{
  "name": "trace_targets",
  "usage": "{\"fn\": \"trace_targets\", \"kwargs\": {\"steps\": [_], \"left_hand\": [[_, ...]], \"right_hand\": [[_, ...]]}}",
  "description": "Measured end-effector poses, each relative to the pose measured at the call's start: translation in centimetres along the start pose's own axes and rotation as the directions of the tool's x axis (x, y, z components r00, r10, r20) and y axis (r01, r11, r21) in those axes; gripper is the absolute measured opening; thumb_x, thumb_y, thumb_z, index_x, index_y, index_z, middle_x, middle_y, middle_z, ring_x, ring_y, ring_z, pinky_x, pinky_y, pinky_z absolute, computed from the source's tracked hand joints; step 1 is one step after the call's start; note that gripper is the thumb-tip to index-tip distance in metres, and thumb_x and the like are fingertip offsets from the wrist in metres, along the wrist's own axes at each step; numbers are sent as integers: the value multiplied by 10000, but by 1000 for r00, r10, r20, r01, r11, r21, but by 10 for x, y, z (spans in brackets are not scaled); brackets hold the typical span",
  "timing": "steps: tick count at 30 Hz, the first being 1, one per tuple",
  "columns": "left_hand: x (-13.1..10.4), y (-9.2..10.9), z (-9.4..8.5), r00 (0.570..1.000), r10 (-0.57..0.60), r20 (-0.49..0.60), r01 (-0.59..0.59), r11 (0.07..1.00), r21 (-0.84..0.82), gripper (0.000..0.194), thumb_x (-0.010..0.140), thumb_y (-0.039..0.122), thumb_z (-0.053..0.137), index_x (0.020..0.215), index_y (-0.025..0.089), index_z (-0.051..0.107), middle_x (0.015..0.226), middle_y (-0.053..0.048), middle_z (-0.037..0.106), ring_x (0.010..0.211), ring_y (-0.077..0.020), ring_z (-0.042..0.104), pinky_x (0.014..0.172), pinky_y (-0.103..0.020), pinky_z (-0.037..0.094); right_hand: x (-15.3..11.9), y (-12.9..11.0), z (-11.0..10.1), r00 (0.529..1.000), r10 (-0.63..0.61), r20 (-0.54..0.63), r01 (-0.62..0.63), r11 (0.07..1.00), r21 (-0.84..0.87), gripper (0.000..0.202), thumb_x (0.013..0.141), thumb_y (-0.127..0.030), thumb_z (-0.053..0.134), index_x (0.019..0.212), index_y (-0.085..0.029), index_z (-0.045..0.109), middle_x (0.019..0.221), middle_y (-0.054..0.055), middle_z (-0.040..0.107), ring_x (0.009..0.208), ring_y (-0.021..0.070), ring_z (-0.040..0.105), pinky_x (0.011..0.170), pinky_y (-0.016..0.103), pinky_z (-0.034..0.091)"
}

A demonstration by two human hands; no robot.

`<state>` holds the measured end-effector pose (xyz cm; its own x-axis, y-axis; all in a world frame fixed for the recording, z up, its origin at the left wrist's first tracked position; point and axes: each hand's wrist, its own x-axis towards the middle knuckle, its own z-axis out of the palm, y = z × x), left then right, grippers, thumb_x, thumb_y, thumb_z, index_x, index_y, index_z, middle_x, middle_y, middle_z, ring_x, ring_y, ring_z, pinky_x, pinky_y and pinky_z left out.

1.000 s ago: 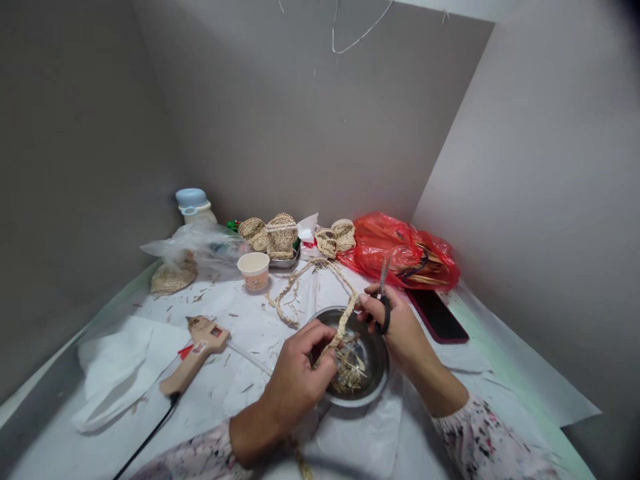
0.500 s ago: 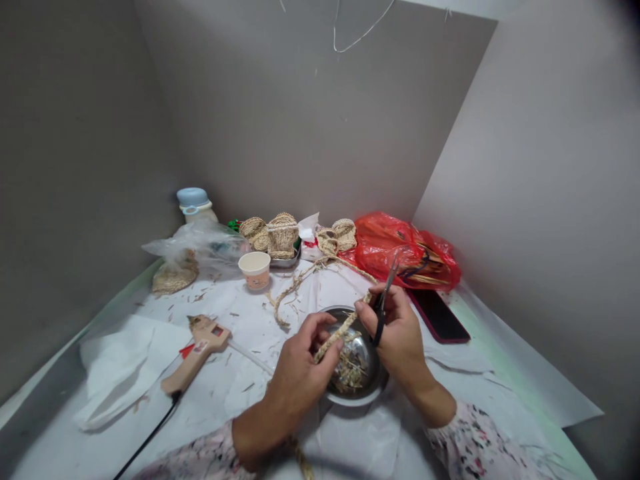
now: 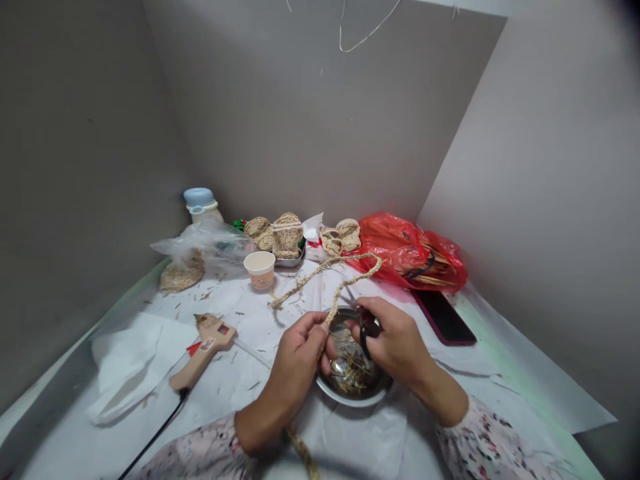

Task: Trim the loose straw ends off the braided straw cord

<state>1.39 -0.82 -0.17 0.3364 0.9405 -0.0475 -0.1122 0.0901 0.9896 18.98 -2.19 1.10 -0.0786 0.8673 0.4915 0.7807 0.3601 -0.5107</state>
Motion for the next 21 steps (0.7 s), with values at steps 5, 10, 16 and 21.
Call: {"fn": "trace_targets", "kwargs": {"steps": [5,10,16,21], "left_hand": [[0,5,1,998,-20,-61,16,997,-74,187,845,338,511,930,171,515,530,47,574,384,-73,467,410,-169,323],[-2,11,2,996,-43,-74,32,990,-140,195,820,326,532,938,171,512,524,51,576,377,-69,465,407,-161,328],[0,10,1,998,-37,-51,29,988,-152,158,816,321,536,845,167,526,504,44,569,362,-65,451,401,-162,339],[0,8,1,997,-47,-55,38,989,-146,160,813,326,545,855,171,535,502,49,567,356,-60,450,389,-152,322]], "right_hand": [[-1,-6,-18,972,-55,229,139,918,-371,354,702,-141,559,1042,-225,613,901,49,628,818,201,580,695,289,402],[1,-10,-25,947,-35,318,195,851,-488,338,699,-153,561,1022,-235,613,895,44,620,795,190,570,652,278,365],[0,-3,-18,942,-43,333,226,816,-533,337,717,-108,562,1017,-250,620,851,22,649,757,175,587,606,275,317],[-1,1,-16,946,-49,321,221,820,-527,317,735,-87,540,985,-257,636,779,8,675,710,175,611,589,279,303]]}}
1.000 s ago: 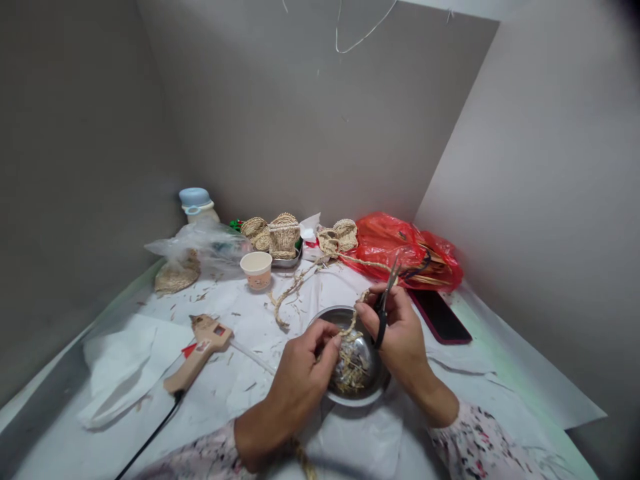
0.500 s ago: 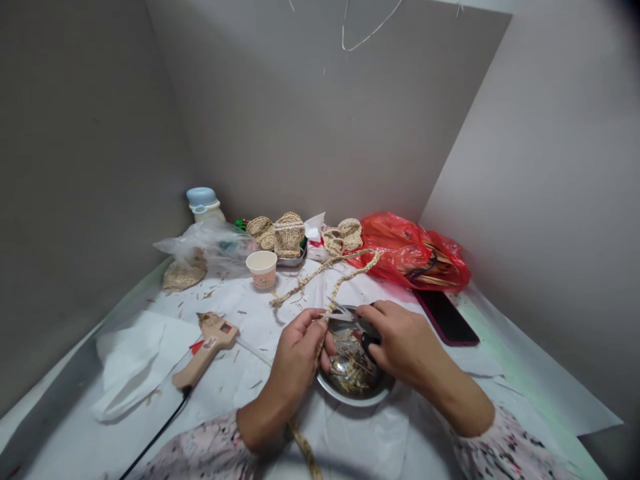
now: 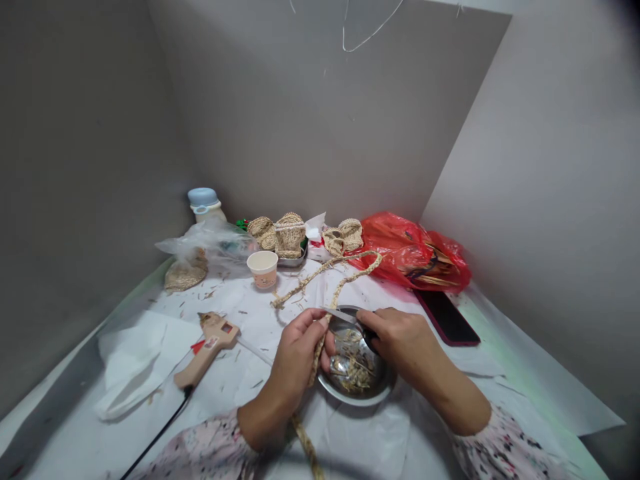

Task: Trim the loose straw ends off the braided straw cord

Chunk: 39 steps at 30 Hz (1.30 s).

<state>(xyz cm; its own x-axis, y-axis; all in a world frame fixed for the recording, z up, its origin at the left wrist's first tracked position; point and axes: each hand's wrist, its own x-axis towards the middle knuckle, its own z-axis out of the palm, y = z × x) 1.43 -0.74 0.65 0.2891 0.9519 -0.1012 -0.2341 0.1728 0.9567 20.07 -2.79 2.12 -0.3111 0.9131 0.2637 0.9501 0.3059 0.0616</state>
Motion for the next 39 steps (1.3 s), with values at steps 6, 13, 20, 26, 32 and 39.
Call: {"fn": "trace_targets", "kwargs": {"steps": [6,13,20,26,32,39], "left_hand": [[-1,2,2,999,-2,-35,1,1000,-18,312,796,324,557,1043,134,545,490,55,561,348,-61,431,382,-157,314],[-1,0,0,998,9,-66,-7,999,35,473,766,348,596,1167,99,571,491,56,545,356,-62,408,388,-166,316],[1,-6,-3,994,63,-86,-49,987,153,453,788,343,572,1174,109,606,498,51,534,367,-62,403,398,-171,316],[-1,-3,-1,994,73,-86,-53,976,211,409,782,303,556,1133,108,638,497,48,516,380,-68,394,397,-180,311],[-1,-2,-1,992,85,-90,-61,969,240,398,775,279,543,1113,97,650,492,47,507,384,-75,397,400,-188,318],[0,-3,-2,991,81,-109,-55,973,223,398,784,316,557,1114,119,660,482,48,511,376,-77,390,397,-190,319]], "right_hand": [[1,4,-1,986,158,-59,-140,959,246,218,817,-235,555,1025,-259,616,877,9,698,765,166,624,643,253,362],[1,11,-11,993,111,48,-117,977,178,230,820,-348,578,1027,-254,614,865,24,668,761,175,603,613,262,349],[0,11,-8,994,102,39,-104,994,40,194,820,-267,557,1007,-248,603,844,23,664,735,170,603,580,268,304],[0,11,-9,992,124,6,-123,991,-54,163,817,-215,535,959,-249,606,822,19,668,717,166,610,549,274,255],[0,13,-9,992,129,11,-128,989,-70,259,750,-140,534,964,-262,613,808,10,673,724,166,616,543,275,237],[-1,14,-10,991,130,26,-127,989,-74,240,750,-147,529,947,-260,607,796,11,673,710,163,610,541,278,230]]}}
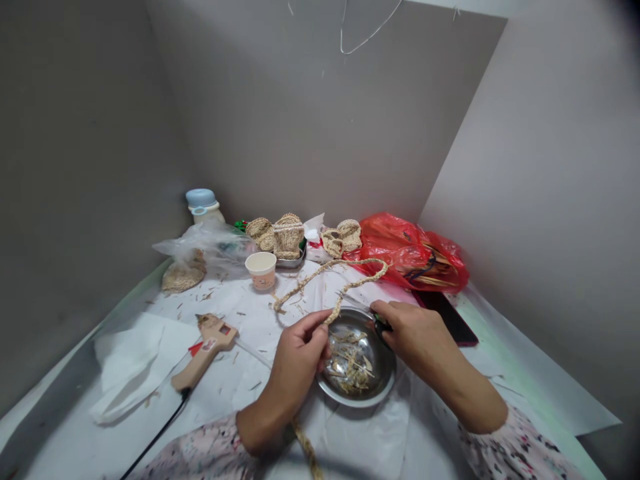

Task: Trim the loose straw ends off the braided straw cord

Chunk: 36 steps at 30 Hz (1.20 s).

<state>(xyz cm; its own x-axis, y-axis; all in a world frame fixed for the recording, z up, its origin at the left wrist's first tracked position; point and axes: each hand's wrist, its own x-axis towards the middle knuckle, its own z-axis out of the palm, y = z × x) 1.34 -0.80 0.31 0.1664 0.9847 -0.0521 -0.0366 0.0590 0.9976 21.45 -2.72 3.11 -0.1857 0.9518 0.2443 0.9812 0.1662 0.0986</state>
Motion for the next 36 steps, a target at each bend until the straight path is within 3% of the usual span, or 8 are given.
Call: {"fn": "trace_targets", "kwargs": {"steps": [14,29,32,36], "left_hand": [[0,2,1,1000,-13,-5,13,1000,0,418,768,315,566,1122,110,655,472,48,505,373,-77,384,389,-189,308],[0,1,0,999,-36,-24,34,998,-61,412,744,332,592,1087,114,655,466,54,512,360,-71,381,385,-179,293],[0,0,0,999,-45,-7,44,996,-76,417,774,337,575,1122,114,625,474,60,511,356,-60,367,380,-171,280],[1,-1,0,999,-43,22,46,992,-119,380,802,330,562,1111,113,596,475,67,508,350,-50,362,375,-159,269]], "right_hand": [[-2,-4,-6,1000,3,-15,-3,1000,-3,259,723,-146,547,951,-255,609,813,12,665,736,178,617,551,279,243],[0,7,1,1000,-7,20,7,1000,7,242,752,-134,541,925,-281,624,774,-13,688,699,153,624,543,272,236],[0,10,0,1000,27,10,-27,998,65,250,770,-183,561,990,-279,632,824,4,704,727,169,636,569,262,289],[0,8,0,999,36,-16,-31,963,270,202,826,-339,569,1003,-261,626,853,9,701,724,166,625,603,253,353]]}}
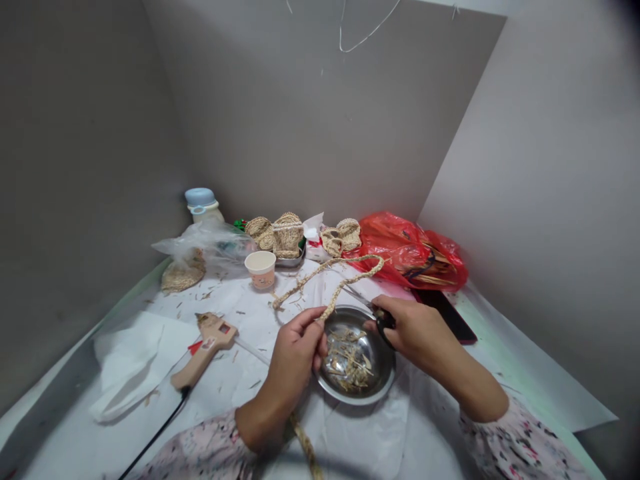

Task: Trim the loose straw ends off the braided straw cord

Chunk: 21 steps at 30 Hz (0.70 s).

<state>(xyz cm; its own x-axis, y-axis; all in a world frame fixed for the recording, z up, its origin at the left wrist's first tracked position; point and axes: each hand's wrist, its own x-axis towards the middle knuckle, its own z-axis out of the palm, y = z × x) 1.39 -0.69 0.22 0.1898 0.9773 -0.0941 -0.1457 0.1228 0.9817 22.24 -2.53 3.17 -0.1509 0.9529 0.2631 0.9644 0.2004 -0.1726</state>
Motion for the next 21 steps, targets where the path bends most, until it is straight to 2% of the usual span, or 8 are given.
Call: {"fn": "trace_targets", "kwargs": {"steps": [5,8,10,12,14,17,19,21], "left_hand": [[-2,5,1,999,-17,41,22,992,-124,287,815,295,554,1046,126,568,460,65,519,334,-41,357,356,-142,243],[-4,8,0,993,-20,120,52,962,-267,196,835,273,532,993,158,545,458,71,518,319,-36,335,347,-136,232],[-4,9,0,982,-16,187,77,943,-323,143,846,257,517,956,169,536,466,72,517,313,-35,330,343,-137,229],[-4,8,-1,970,-17,241,99,939,-331,122,856,256,510,941,172,535,475,69,519,312,-35,332,339,-141,223],[-5,7,0,962,-23,271,110,945,-308,137,869,289,518,940,175,540,477,70,520,311,-35,331,338,-144,213],[-7,6,1,960,-49,276,113,969,-221,188,873,363,543,937,186,549,450,77,507,308,-38,336,345,-148,210],[-9,6,2,953,-61,296,114,980,-164,216,871,397,546,931,190,562,458,71,516,321,-45,356,360,-155,229],[-10,9,3,941,-51,333,100,986,-130,222,858,394,561,899,178,588,524,44,557,390,-60,427,411,-164,296]], "right_hand": [[2,-7,6,998,-42,43,31,969,243,220,815,-383,595,991,-252,621,819,-5,669,694,147,581,617,247,379],[4,-9,12,1000,-28,12,23,945,325,237,789,-371,624,986,-240,614,808,-3,641,705,155,556,643,265,387],[4,-11,15,1000,23,12,-26,887,460,259,775,-379,635,983,-229,598,792,-3,626,696,156,545,647,273,396],[5,-16,17,994,107,32,-101,740,665,299,767,-397,643,995,-219,566,787,-7,616,699,152,549,649,269,409],[8,-22,17,980,185,74,-162,522,837,345,757,-411,658,1008,-212,530,805,-7,617,713,144,557,651,260,419],[15,-33,16,957,271,103,-173,248,953,387,744,-417,676,1026,-212,508,795,-16,610,684,128,547,600,237,403],[21,-37,15,939,338,70,-119,127,985,378,743,-412,676,1019,-214,512,767,-31,584,666,119,536,568,224,380],[26,-40,14,925,381,15,-58,101,993,340,730,-391,687,965,-208,525,730,-49,555,627,103,503,551,217,363]]}}
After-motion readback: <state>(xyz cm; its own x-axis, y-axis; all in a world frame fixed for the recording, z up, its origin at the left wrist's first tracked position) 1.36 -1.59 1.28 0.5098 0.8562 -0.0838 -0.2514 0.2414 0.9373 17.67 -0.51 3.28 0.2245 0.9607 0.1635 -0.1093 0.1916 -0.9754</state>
